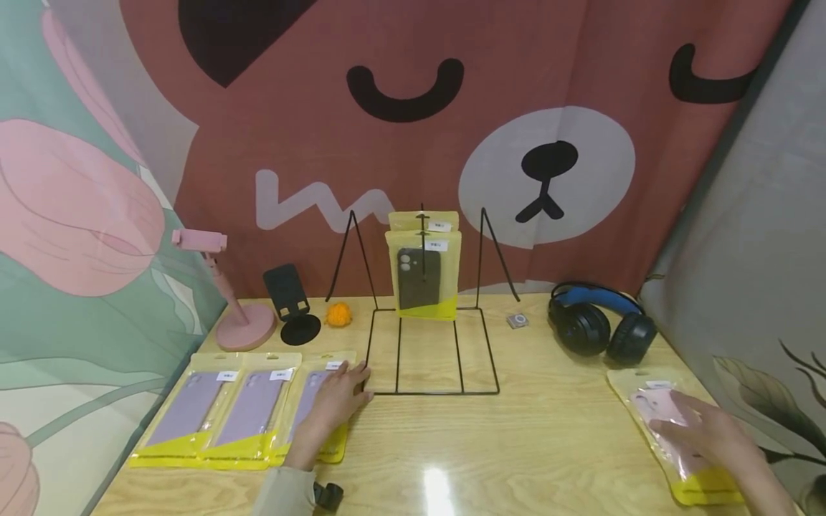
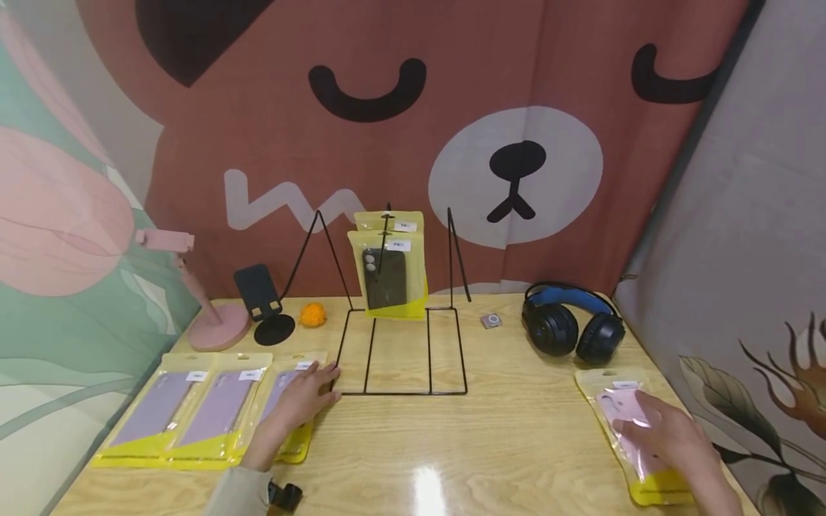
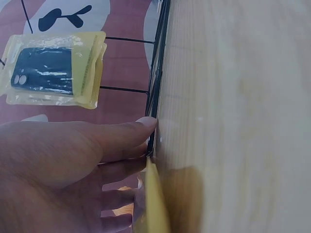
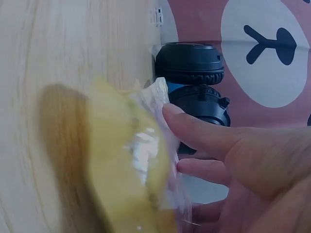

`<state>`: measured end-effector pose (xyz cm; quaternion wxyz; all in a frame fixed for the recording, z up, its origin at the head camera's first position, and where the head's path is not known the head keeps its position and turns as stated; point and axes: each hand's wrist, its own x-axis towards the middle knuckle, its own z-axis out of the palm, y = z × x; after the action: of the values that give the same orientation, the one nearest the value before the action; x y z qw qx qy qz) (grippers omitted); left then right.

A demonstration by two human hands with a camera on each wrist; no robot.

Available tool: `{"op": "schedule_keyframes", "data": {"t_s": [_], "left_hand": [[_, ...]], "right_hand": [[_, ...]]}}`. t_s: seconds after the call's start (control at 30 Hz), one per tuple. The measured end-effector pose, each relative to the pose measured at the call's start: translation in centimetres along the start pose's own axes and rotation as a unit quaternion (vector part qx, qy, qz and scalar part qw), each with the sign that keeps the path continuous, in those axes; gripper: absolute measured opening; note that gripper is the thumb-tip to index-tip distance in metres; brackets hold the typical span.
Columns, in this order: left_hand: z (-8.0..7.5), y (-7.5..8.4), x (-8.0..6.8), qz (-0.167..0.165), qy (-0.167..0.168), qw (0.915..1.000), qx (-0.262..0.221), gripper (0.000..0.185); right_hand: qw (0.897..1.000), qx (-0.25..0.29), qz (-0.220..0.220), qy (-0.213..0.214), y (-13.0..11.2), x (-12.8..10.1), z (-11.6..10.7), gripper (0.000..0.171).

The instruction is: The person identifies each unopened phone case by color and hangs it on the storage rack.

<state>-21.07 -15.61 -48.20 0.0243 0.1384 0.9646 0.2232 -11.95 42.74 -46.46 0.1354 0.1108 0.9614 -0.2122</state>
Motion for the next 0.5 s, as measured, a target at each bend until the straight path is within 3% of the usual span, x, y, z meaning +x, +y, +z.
{"op": "schedule_keyframes", "data": {"t_s": [0.3, 0.5], "left_hand": [[0.0, 0.0, 0.0, 0.001, 0.0, 1.0, 0.005, 0.046], [0.1, 0.0, 0.0, 0.002, -0.002, 1.0, 0.004, 0.047]], "right_hand": [[0.996, 0.04, -0.059, 0.053, -0.4, -0.6, -0.6, 0.073], [0.988, 0.033, -0.098, 0.119, -3.3, -2.3, -1.5, 0.059]]}}
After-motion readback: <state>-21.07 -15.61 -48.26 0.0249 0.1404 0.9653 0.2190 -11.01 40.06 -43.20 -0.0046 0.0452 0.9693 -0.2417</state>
